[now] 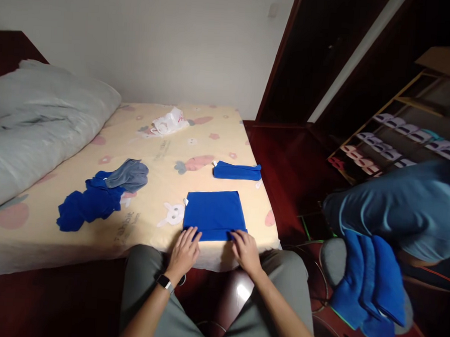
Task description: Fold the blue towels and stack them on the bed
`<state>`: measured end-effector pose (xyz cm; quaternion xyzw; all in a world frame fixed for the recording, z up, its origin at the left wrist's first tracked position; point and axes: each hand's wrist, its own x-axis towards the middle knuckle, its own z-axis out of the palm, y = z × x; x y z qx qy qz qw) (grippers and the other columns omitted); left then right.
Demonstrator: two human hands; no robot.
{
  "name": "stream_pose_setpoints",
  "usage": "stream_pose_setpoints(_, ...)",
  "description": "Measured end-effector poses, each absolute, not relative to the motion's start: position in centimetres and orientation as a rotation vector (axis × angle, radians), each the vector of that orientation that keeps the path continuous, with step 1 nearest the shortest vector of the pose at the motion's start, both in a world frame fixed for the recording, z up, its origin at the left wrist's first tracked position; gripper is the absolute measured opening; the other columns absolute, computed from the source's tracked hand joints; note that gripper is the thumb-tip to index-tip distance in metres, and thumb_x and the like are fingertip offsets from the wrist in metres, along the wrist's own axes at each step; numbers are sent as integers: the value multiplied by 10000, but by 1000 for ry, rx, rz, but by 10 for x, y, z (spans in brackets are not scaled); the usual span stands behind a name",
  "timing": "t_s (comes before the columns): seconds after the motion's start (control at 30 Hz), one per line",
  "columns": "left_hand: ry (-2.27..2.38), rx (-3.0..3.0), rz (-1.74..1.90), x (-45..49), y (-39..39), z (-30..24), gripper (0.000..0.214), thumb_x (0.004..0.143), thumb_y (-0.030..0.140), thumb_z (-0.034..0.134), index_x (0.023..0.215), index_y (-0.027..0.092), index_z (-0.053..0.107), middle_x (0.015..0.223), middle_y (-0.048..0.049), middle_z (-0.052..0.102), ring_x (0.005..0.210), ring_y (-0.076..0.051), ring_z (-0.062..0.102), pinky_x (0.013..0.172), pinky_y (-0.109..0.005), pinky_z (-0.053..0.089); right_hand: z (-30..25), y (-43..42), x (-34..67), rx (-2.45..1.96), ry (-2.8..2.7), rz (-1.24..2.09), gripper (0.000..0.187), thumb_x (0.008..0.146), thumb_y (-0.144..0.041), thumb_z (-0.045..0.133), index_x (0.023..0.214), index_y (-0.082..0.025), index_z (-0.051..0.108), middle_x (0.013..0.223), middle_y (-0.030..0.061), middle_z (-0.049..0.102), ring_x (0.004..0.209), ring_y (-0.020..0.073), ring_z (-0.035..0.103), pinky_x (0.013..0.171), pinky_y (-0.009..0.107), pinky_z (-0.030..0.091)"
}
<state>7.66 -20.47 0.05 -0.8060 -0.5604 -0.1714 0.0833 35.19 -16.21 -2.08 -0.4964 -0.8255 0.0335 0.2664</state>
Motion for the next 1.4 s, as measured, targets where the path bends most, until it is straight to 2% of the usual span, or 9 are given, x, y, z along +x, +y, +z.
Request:
stream_pose_setpoints(0.1, -1593, -2521, -437, 104, -203, -6, 601, 969, 232, 418, 1554, 211, 282, 1594, -63, 346, 1476, -244, 302, 1203, -464, 297, -23, -171, 325, -1174, -2434, 89, 513, 978, -238, 429, 1486, -169, 418, 1476, 107, 492, 1362, 266, 427, 1145, 464, 347)
stream_pose_setpoints(0.17, -1576, -2565, -396, 111, -201, -14, 612, 985, 278, 411, 1567, 209, 236, 1602, -59, 327, 1482, -235, 288, 1209, -454, 286, -29, -174, 315, -1148, -2488, 78, 588, 981, -255, 431, 1545, -152, 301, 1551, 94, 405, 1437, 263, 337, 1185, 474, 295)
stream_pose_setpoints(0.33, -1569, -2652, -353, 94, -202, -27, 609, 1008, 306, 375, 1578, 219, 180, 1601, -53, 330, 1475, -206, 306, 1204, -427, 300, -38, -171, 325, -1151, -2522, 120, 642, 991, -236, 403, 1581, -163, 162, 1580, 92, 342, 1463, 243, 310, 1190, 467, 307)
stream_pose_setpoints(0.47, -1641, -2656, -376, 71, -205, -22, 618, 1013, 310, 362, 1585, 214, 149, 1595, -69, 336, 1464, -216, 330, 1189, -429, 333, -35, -169, 347, -1198, -2498, 169, 630, 1001, -237, 392, 1583, -179, 159, 1581, 88, 331, 1457, 246, 323, 1184, 470, 331)
stream_pose_setpoints(0.87, -1603, -2685, -280, 10, -210, -13, 629, 1011, 347, 396, 1581, 214, 165, 1596, -77, 334, 1456, -211, 346, 1182, -416, 350, -35, -162, 390, -1283, -2473, 182, 523, 1018, -291, 390, 1527, -179, 355, 1518, 98, 448, 1399, 256, 426, 1168, 495, 359)
stream_pose_setpoints(1.0, -1630, -2615, -350, 38, -210, -4, 636, 1011, 334, 382, 1585, 199, 143, 1601, -83, 314, 1469, -232, 317, 1195, -449, 329, -22, -167, 361, -1264, -2420, 151, 584, 1001, -291, 412, 1560, -189, 275, 1559, 87, 380, 1448, 272, 340, 1198, 524, 295)
stream_pose_setpoints(1.13, -1531, -2681, -412, 86, -199, -4, 638, 1002, 289, 360, 1587, 181, 129, 1611, -85, 286, 1481, -232, 287, 1206, -446, 307, -20, -170, 306, -1153, -2465, 166, 668, 984, -288, 423, 1584, -156, 161, 1600, 103, 273, 1482, 271, 260, 1203, 505, 292)
stream_pose_setpoints(1.23, -1508, -2708, -396, 99, -192, -15, 641, 995, 274, 356, 1584, 157, 131, 1606, -96, 302, 1482, -224, 285, 1203, -438, 307, -31, -167, 289, -1137, -2504, 148, 683, 990, -306, 423, 1582, -120, 136, 1596, 130, 275, 1482, 270, 259, 1192, 494, 310)
stream_pose_setpoints(1.4, -1530, -2730, -353, 62, -191, -22, 618, 998, 281, 371, 1580, 208, 173, 1603, -72, 319, 1470, -204, 316, 1194, -418, 318, -42, -155, 337, -1185, -2522, 136, 658, 1003, -313, 416, 1583, -151, 151, 1593, 109, 291, 1474, 257, 281, 1196, 480, 308)
